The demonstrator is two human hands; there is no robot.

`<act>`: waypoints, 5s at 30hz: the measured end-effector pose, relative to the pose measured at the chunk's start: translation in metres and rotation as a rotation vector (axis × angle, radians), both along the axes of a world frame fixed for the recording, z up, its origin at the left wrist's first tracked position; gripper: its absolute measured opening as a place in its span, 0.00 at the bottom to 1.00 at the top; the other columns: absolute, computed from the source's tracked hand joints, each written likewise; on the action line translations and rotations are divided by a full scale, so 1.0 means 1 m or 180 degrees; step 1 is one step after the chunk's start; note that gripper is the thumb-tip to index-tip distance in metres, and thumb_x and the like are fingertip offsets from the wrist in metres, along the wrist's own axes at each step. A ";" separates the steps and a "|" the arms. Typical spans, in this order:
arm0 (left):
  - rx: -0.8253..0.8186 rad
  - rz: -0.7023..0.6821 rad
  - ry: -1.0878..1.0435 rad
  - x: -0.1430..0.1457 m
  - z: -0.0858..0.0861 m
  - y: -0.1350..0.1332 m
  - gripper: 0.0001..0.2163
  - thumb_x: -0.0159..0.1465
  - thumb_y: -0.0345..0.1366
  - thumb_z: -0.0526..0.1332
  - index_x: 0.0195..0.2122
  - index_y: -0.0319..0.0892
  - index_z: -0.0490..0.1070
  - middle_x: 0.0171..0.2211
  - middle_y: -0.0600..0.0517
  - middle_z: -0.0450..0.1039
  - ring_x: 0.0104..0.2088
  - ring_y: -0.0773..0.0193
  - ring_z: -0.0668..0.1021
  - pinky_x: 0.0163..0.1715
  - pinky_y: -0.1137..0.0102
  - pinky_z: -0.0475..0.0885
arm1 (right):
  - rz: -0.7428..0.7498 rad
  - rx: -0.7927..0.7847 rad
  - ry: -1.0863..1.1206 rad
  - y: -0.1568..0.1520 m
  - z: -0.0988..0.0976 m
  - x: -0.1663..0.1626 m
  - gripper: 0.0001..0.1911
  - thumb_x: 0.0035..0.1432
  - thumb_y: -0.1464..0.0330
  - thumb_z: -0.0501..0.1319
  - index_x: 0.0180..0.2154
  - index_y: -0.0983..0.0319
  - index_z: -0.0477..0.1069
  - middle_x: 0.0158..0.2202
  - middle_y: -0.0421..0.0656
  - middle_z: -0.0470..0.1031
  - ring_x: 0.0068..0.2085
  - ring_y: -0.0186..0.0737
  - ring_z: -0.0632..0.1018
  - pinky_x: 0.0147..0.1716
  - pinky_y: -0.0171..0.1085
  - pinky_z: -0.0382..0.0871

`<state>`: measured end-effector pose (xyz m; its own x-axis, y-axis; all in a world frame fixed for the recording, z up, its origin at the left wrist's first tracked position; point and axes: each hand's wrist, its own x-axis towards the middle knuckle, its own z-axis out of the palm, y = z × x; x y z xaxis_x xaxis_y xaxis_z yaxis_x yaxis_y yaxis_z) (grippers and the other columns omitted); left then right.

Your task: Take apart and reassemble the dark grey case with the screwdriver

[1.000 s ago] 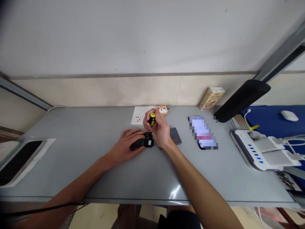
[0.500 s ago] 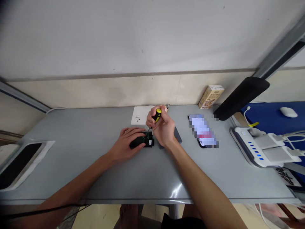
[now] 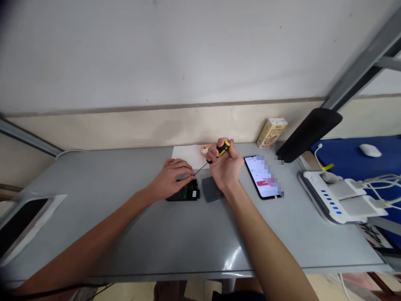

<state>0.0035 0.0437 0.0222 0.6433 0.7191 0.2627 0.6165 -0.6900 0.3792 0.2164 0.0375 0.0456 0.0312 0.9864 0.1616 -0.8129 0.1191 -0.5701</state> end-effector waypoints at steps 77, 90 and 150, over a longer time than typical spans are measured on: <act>-0.0196 0.0426 -0.0334 -0.051 -0.042 -0.014 0.12 0.74 0.38 0.52 0.38 0.43 0.73 0.34 0.51 0.78 0.38 0.60 0.78 0.45 0.63 0.70 | 0.0327 0.0257 -0.0377 -0.024 -0.010 -0.070 0.09 0.61 0.64 0.54 0.28 0.58 0.64 0.30 0.40 0.56 0.32 0.38 0.63 0.35 0.39 0.63; -0.0123 0.0397 -0.0315 -0.051 -0.042 -0.014 0.12 0.74 0.38 0.52 0.36 0.43 0.72 0.32 0.52 0.75 0.35 0.62 0.76 0.41 0.65 0.69 | 0.0262 0.0222 -0.0344 -0.023 -0.010 -0.069 0.09 0.60 0.64 0.55 0.28 0.58 0.63 0.31 0.40 0.55 0.32 0.37 0.63 0.33 0.38 0.62; -0.0113 0.0426 -0.0286 -0.052 -0.041 -0.013 0.13 0.74 0.40 0.52 0.36 0.43 0.73 0.31 0.51 0.75 0.35 0.61 0.76 0.41 0.64 0.70 | 0.0093 0.0054 -0.0425 -0.022 -0.011 -0.070 0.09 0.59 0.63 0.54 0.27 0.58 0.60 0.29 0.39 0.54 0.30 0.36 0.62 0.32 0.38 0.62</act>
